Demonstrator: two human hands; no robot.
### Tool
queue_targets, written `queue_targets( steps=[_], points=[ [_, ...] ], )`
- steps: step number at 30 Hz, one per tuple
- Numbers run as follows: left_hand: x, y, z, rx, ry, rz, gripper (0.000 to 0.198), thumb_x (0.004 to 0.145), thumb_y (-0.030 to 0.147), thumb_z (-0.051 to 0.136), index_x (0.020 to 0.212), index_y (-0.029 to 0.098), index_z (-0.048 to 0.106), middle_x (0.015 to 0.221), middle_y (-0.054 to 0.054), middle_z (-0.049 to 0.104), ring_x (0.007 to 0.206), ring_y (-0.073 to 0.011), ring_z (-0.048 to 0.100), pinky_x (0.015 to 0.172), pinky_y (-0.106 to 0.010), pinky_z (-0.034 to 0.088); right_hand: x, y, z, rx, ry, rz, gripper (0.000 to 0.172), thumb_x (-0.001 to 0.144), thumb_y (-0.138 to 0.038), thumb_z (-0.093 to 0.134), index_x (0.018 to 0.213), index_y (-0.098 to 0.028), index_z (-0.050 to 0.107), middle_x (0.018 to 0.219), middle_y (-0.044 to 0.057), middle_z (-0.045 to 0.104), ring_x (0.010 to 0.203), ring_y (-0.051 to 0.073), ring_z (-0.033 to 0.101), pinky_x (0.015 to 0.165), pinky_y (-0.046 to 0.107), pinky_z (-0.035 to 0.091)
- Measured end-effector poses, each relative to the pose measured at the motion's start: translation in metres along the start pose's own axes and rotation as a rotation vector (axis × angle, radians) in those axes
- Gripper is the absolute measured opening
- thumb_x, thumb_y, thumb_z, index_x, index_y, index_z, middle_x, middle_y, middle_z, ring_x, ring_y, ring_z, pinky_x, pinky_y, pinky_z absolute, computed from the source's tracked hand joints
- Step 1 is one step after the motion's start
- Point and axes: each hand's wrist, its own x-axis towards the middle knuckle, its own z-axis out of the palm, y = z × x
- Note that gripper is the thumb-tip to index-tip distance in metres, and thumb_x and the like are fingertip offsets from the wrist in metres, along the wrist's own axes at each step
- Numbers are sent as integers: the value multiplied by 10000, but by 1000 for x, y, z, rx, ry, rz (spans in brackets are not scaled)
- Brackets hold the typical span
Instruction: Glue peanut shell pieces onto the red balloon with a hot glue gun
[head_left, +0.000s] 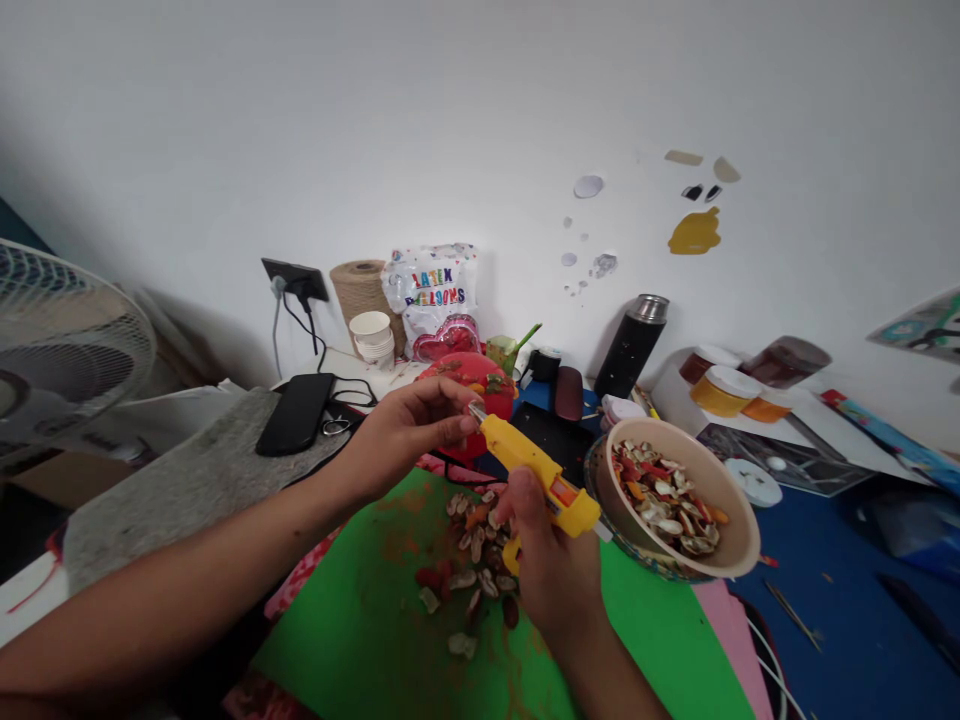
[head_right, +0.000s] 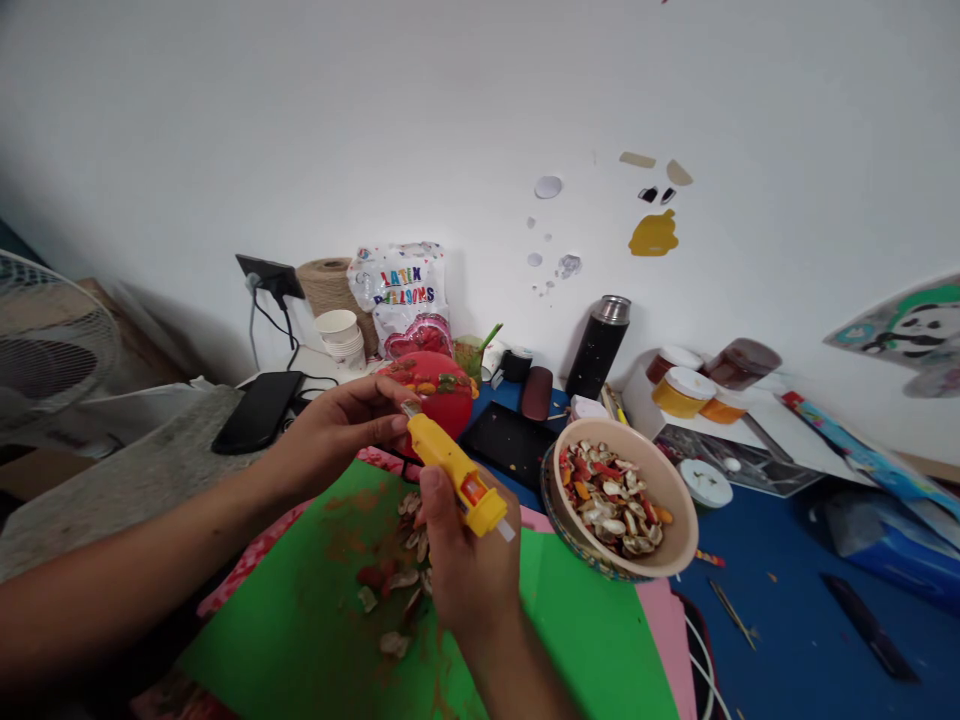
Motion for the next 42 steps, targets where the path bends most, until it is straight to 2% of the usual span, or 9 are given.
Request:
queue_targets(
  steps=[2, 13, 22, 26, 32, 37, 42],
  points=[
    [0, 0, 0, 5, 1, 5, 338, 820, 363, 1068, 1018, 191, 854, 981, -28, 828, 854, -139, 776, 789, -227, 664, 0, 0, 0, -13, -3, -10, 704, 1023, -807, 693, 626, -232, 602, 544, -51, 448, 482, 114, 369, 454, 261, 329],
    [0, 1, -1, 38, 19, 17, 361, 815, 377, 1070, 1032, 190, 851, 914, -22, 806, 791, -141, 750, 739, -234, 657, -1, -3, -1, -47, -28, -8, 711, 1029, -821, 665, 633, -233, 620, 566, -19, 537, 500, 136, 468, 467, 266, 372],
    [2, 1, -2, 23, 2, 21, 346, 815, 387, 1071, 1023, 211, 859, 930, -8, 800, 838, -130, 748, 790, -232, 666, 0, -8, -2, -78, -42, -5, 726, 1027, -849, 636, 642, -234, 624, 558, -26, 518, 483, 127, 418, 448, 268, 330],
    [1, 1, -2, 54, 16, 38, 353, 812, 401, 1069, 1017, 203, 861, 937, -13, 797, 805, -127, 724, 748, -227, 642, 1, -8, -2, -96, -49, -22, 732, 1034, -849, 626, 637, -234, 622, 564, -19, 541, 484, 129, 423, 454, 271, 351],
    [-1, 3, 0, 60, 32, 39, 331, 819, 364, 1060, 1011, 194, 851, 954, -33, 810, 812, -144, 731, 745, -245, 635, -2, -5, -1, -52, -5, 0, 707, 1030, -814, 675, 634, -231, 611, 564, -17, 559, 499, 135, 484, 470, 261, 408],
    [1, 3, -3, 84, 45, 44, 324, 817, 352, 1057, 1009, 194, 850, 958, -41, 824, 798, -152, 728, 736, -257, 622, -1, 3, -1, -63, 72, 2, 737, 1002, -851, 682, 608, -235, 588, 574, -5, 576, 522, 151, 544, 481, 264, 451],
    [5, 6, -6, 33, 88, 76, 370, 811, 396, 1062, 1069, 199, 886, 866, -18, 794, 693, -124, 667, 657, -237, 564, 2, 6, -1, -45, 124, -11, 733, 1000, -844, 693, 618, -221, 642, 575, -25, 521, 520, 136, 481, 492, 264, 433]
  ],
)
